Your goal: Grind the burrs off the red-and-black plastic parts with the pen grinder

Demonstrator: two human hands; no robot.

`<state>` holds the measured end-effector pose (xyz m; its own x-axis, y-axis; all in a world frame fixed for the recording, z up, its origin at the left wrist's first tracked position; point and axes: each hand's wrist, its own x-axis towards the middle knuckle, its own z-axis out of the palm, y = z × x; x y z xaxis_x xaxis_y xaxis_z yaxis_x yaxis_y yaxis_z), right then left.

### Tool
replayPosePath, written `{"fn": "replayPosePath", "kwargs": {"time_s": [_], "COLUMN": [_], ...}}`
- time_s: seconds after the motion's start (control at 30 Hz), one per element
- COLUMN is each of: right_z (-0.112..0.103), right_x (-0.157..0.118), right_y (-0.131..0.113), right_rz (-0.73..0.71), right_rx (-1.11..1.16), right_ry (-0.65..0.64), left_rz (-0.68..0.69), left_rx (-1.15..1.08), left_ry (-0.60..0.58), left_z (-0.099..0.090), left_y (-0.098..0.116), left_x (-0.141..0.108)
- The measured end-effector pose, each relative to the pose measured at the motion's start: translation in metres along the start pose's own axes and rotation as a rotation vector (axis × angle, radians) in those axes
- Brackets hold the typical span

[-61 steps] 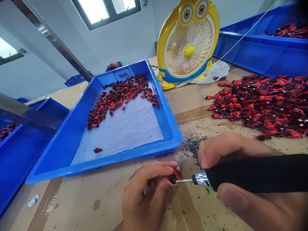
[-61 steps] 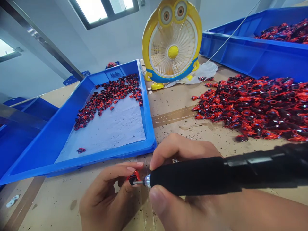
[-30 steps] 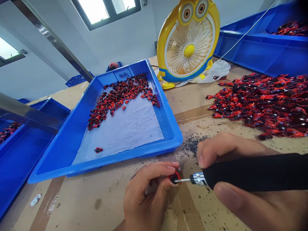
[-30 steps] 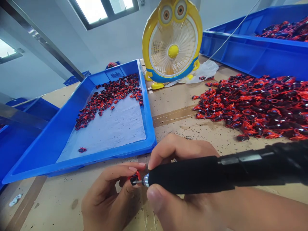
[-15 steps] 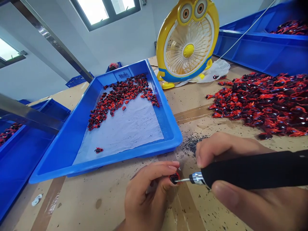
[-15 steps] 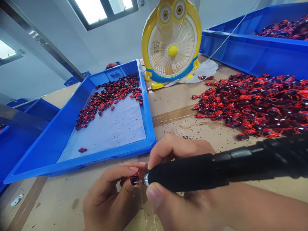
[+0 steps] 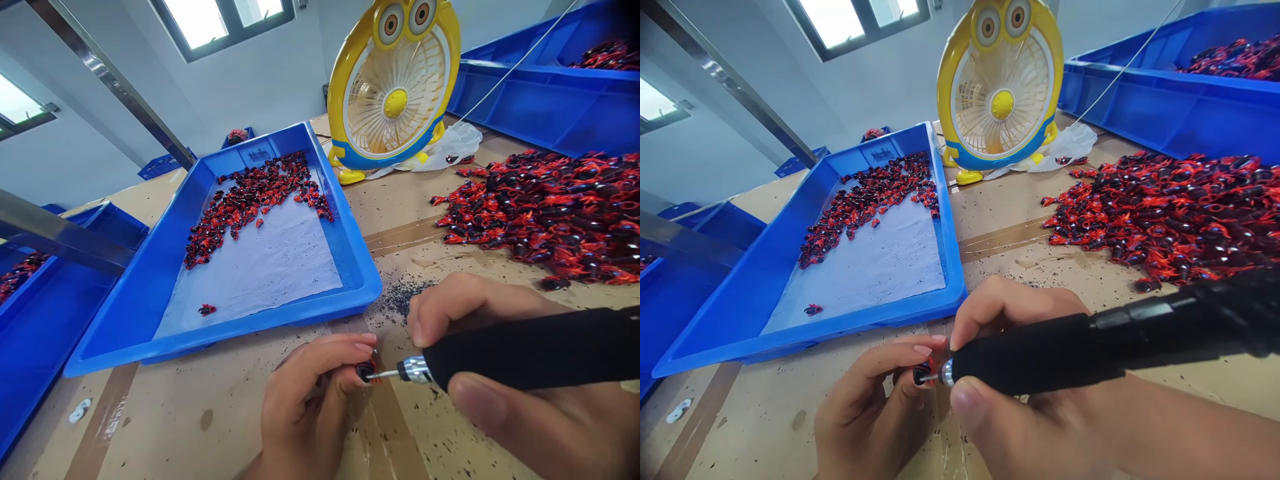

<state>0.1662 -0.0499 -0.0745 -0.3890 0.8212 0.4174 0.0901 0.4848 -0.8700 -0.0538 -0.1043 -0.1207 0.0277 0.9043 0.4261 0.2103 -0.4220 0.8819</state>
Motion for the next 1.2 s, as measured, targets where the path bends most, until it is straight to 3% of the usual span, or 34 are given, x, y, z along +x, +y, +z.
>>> {"fn": "replayPosePath", "kwargs": {"time_s": [0.33,0.5,0.63,0.9,1.2], "right_z": [0.006,0.008,0.011,0.001,0.014], "right_x": [-0.001,-0.002,0.000,-0.001,-0.005], "right_y": [0.002,0.001,-0.001,0.000,-0.002], "right_rz": [-0.051,0.009,-0.022,-0.018,-0.050], "right_rx": [-0.001,0.063,0.001,-0.028,-0.202], "right_ry": [0.081,0.092,0.149,0.066,0.256], "left_rz": [-0.049,-0.019,-0.023,-0.066,-0.062], "left_rx": [0.011,0.009,0.022,0.135,0.229], "left_ry": [0.074,0.050,0.039,0.082,0.151], "left_z": [0.002,0.002,0.001,-0.001,0.004], "left_y": [0.002,0.001,0.000,0.006,0.013], "left_x": [0.002,0.002,0.001,0.000,0.004]}}
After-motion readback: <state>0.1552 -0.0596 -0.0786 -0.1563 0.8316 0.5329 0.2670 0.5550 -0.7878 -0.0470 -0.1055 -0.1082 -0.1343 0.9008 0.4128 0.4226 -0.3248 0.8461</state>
